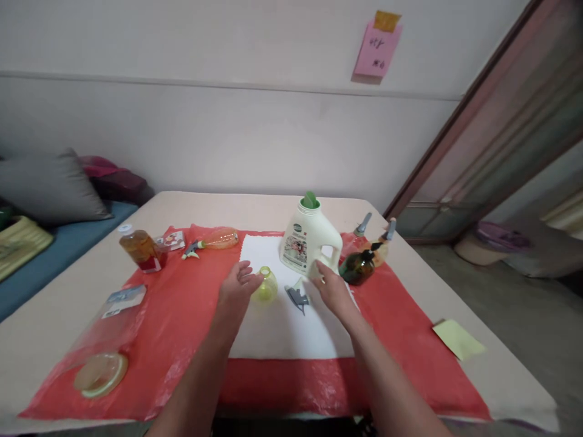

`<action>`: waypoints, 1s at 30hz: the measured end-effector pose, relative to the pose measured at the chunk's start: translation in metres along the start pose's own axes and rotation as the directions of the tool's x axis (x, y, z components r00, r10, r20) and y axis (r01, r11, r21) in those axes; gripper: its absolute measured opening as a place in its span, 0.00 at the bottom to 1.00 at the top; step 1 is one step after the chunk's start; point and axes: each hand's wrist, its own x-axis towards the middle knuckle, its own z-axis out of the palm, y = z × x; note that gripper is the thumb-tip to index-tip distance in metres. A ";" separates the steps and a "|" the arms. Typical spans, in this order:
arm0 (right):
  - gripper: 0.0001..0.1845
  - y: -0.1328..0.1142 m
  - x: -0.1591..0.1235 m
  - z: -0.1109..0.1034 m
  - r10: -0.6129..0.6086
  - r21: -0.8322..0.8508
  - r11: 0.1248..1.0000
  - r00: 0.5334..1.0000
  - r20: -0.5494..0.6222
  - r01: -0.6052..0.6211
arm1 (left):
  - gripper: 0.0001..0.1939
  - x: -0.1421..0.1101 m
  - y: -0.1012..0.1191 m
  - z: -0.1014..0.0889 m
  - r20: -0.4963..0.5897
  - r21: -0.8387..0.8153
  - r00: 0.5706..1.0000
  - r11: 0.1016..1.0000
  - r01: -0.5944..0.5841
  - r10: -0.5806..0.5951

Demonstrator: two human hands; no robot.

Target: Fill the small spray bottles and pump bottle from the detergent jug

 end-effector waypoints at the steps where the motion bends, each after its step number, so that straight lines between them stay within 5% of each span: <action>1: 0.25 -0.004 -0.009 -0.002 -0.012 -0.063 0.998 0.998 0.063 0.016 | 0.32 0.001 -0.002 0.000 0.010 0.024 1.000 1.000 0.001 -0.001; 5: 0.12 -0.020 -0.031 0.001 -0.010 -0.257 0.963 0.963 0.270 0.082 | 0.39 0.004 -0.011 0.000 0.078 0.211 0.997 0.977 0.003 -0.019; 9: 0.08 -0.033 -0.033 0.011 -0.003 -0.313 0.943 0.945 0.327 0.111 | 0.48 0.006 -0.028 0.005 0.089 0.355 0.996 0.934 -0.042 0.011; 12: 0.06 -0.038 -0.029 0.000 -0.045 -0.231 0.966 0.959 0.281 0.113 | 0.50 0.009 -0.044 0.011 0.084 0.386 0.995 0.919 -0.085 0.057; 17: 0.15 -0.048 -0.030 -0.052 -0.161 0.092 0.983 0.986 0.040 0.157 | 0.49 0.014 -0.057 0.012 0.062 0.449 0.995 0.889 -0.093 0.073; 19: 0.17 -0.057 -0.035 -0.070 -0.160 0.395 0.900 0.983 -0.090 0.183 | 0.43 0.014 -0.057 0.012 0.082 0.471 0.993 0.875 -0.111 0.082; 22: 0.18 -0.074 -0.045 -0.085 -0.039 0.869 0.453 0.979 -0.202 0.197 | 0.31 0.011 -0.055 0.015 0.125 0.494 0.986 0.855 -0.156 0.108; 24: 0.17 -0.084 -0.049 -0.087 0.015 0.947 0.251 0.977 -0.213 0.203 | 0.28 0.007 -0.052 0.020 0.149 0.509 0.979 0.839 -0.194 0.136; 26: 0.17 -0.090 -0.051 -0.085 0.024 0.947 0.231 0.972 -0.233 0.221 | 0.28 0.002 -0.050 0.026 0.171 0.520 0.973 0.824 -0.225 0.157; 30: 0.16 -0.091 -0.049 -0.077 -0.028 0.901 0.356 0.967 -0.254 0.247 | 0.29 -0.009 -0.046 0.035 0.264 0.593 0.941 0.734 -0.330 0.211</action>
